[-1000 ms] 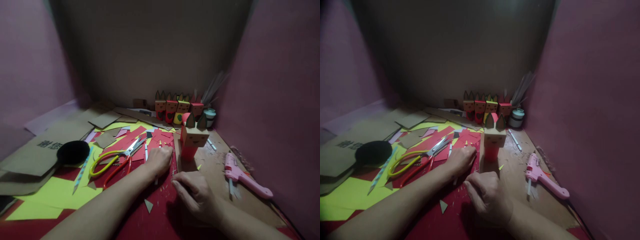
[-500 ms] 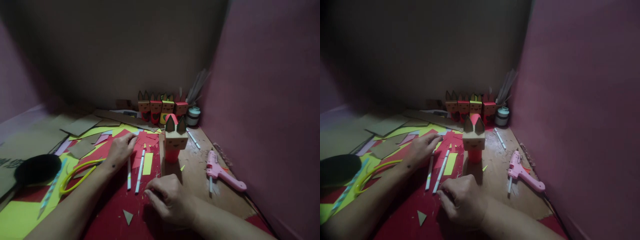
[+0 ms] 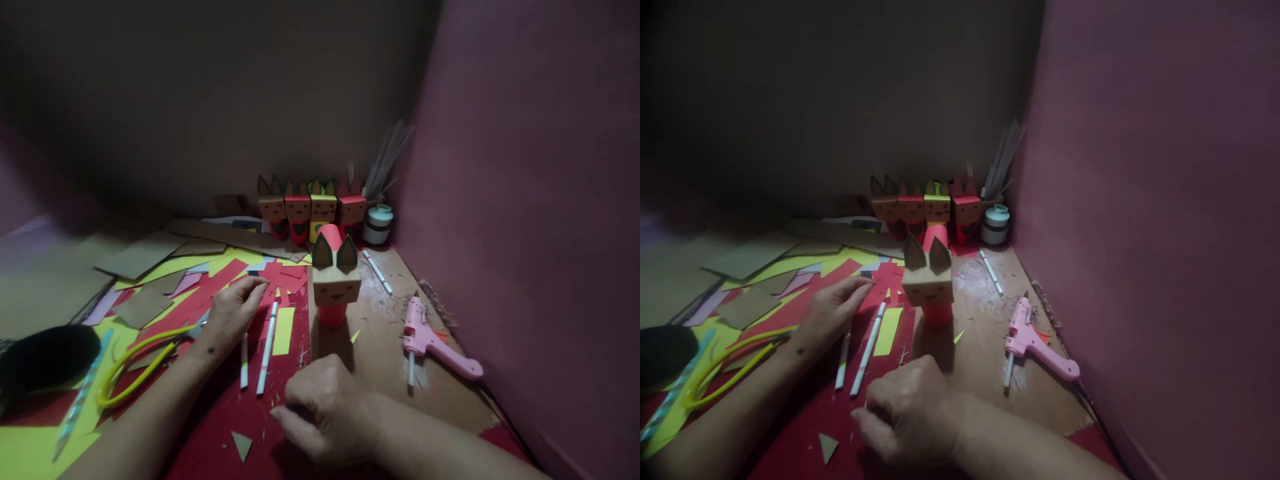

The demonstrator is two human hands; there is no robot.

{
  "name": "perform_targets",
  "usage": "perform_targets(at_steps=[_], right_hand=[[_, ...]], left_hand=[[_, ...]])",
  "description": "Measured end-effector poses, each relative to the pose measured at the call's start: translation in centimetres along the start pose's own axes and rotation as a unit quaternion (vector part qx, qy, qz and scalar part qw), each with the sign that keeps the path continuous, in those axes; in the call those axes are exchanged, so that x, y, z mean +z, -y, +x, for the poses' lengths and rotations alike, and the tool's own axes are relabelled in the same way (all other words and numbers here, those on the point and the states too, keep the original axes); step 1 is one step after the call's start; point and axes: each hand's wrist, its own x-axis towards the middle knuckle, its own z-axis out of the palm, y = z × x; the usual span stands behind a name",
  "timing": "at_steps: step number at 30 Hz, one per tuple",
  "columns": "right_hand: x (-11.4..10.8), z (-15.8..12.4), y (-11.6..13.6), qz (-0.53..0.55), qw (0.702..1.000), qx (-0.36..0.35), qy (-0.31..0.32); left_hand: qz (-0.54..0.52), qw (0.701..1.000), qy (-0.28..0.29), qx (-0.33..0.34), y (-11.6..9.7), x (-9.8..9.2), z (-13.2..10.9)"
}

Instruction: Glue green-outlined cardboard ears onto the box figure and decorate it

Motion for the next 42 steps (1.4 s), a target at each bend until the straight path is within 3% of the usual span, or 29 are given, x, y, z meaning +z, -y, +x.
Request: perform_targets(at_steps=[7, 16, 25, 31, 42], right_hand=[[0.1, 0.1, -0.1, 0.024, 0.996, -0.032, -0.077], [-0.1, 0.0, -0.3, -0.033, 0.999, -0.006, 0.011], [-0.4, -0.1, 0.2, 0.023, 0.996, -0.039, -0.072], [-0.2, -0.1, 0.1, 0.005, 0.997, -0.032, -0.065], [-0.2, -0.3, 0.1, 0.013, 1.000, -0.009, -0.020]], left_hand=[[0.002, 1.000, 0.005, 0.009, -0.1, 0.4, -0.6], [-0.012, 1.000, 0.000, 0.014, -0.5, 0.2, -0.6], [-0.037, 0.999, 0.004, -0.017, -1.7, -0.3, -1.0], [-0.077, 0.996, 0.040, -0.021, -3.1, -1.1, -1.5], [-0.045, 0.998, 0.007, -0.047, -0.2, -3.6, -4.0]])
